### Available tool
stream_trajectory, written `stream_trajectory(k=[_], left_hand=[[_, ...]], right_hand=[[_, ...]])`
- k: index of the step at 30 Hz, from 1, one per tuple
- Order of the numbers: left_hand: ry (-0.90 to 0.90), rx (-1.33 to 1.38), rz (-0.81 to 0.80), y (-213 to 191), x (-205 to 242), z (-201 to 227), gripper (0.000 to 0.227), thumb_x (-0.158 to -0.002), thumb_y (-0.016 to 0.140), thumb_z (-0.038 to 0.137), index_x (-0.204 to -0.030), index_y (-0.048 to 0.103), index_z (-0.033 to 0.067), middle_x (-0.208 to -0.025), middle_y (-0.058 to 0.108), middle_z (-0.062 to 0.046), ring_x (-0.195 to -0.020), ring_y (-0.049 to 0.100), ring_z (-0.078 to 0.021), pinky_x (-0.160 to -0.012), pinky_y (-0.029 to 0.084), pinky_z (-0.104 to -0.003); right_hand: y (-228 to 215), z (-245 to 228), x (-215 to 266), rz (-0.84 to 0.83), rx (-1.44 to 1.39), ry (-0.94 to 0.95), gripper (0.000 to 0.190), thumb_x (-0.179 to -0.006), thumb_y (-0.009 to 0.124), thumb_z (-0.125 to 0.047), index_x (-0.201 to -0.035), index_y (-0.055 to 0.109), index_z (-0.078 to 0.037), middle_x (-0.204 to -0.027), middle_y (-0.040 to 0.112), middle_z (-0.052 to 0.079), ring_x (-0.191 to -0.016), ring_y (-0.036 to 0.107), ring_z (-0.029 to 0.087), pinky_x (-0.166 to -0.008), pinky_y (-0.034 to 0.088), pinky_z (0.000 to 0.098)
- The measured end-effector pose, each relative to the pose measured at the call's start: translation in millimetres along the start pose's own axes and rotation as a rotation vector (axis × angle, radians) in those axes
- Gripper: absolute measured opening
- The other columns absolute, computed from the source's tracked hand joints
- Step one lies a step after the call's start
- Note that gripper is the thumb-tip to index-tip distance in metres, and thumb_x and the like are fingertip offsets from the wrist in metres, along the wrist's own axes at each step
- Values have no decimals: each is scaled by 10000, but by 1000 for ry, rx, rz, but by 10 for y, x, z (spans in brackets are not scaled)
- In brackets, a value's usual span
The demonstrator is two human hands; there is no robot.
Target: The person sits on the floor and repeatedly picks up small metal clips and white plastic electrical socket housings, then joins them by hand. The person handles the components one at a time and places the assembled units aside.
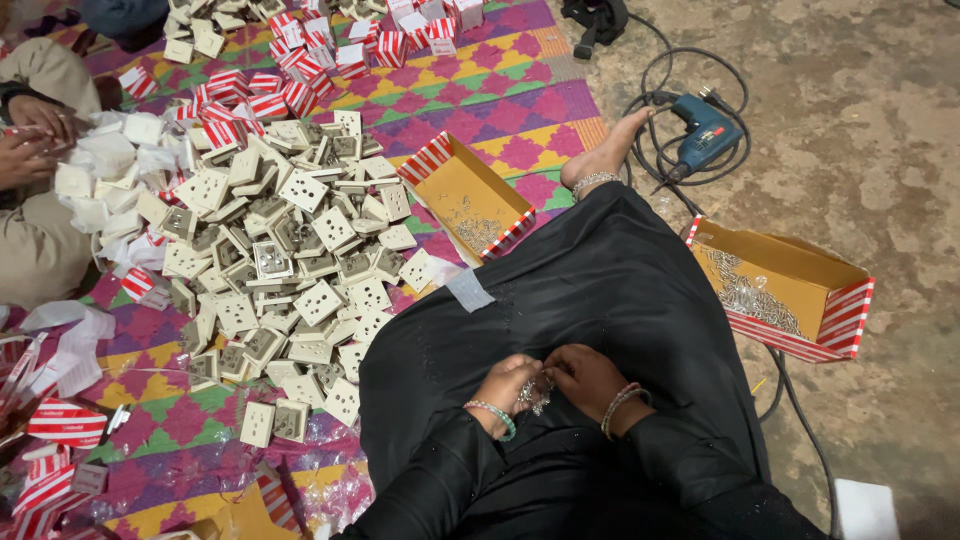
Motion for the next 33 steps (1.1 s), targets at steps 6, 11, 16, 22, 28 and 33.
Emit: stream_trajectory(k=[6,11,16,22,28,33], left_hand=[[4,4,3,17,47,5,205,-986,596,234,-987,655,39,-864,723,-80,-678,676,-149,-566,534,-252],[15,17,-33,64,44,37,180,-974,613,193,-986,685,29,-855,708,-74,-688,657,-142,-560,513,-240],[52,29,-42,110,110,108,136,-970,646,166,-970,665,31,-845,685,-72,-692,643,-128,-602,529,-241],[28,57,-28,130,178,160,173,-974,630,220,-949,667,52,-791,672,-60,-639,604,-107,-555,477,-220],[31,-11,-14,132,181,174,282,-992,603,289,-909,656,25,-748,652,-39,-618,589,-102,-517,432,-233],[57,30,-31,137,188,182,304,-1008,606,313,-960,695,26,-739,642,-29,-617,575,-95,-520,415,-231]], right_hand=[[45,56,-20,33,29,-92,193,-876,656,-191,-970,747,-49,-961,721,96,-881,707,238,-776,554,349],[68,147,-55,67,47,-108,185,-877,663,-189,-964,748,-49,-963,721,100,-877,707,251,-774,554,362],[57,149,-34,52,67,-86,175,-887,652,-174,-972,741,-50,-973,724,93,-882,711,244,-774,556,358],[65,156,-37,66,55,-63,177,-886,676,-186,-977,737,-48,-951,717,89,-846,714,236,-749,556,351],[51,161,-29,65,13,-87,179,-882,687,-193,-987,729,-55,-963,713,80,-846,716,217,-736,564,340],[21,137,-2,76,20,4,186,-882,713,-223,-955,721,-52,-931,705,88,-793,709,210,-712,556,345]])
Point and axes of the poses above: each hand's wrist, its own x-axis away from the middle knuckle, its own y-axis out of the palm, z = x × y, the point moved 5 cm from there along -x, towards the middle knuckle
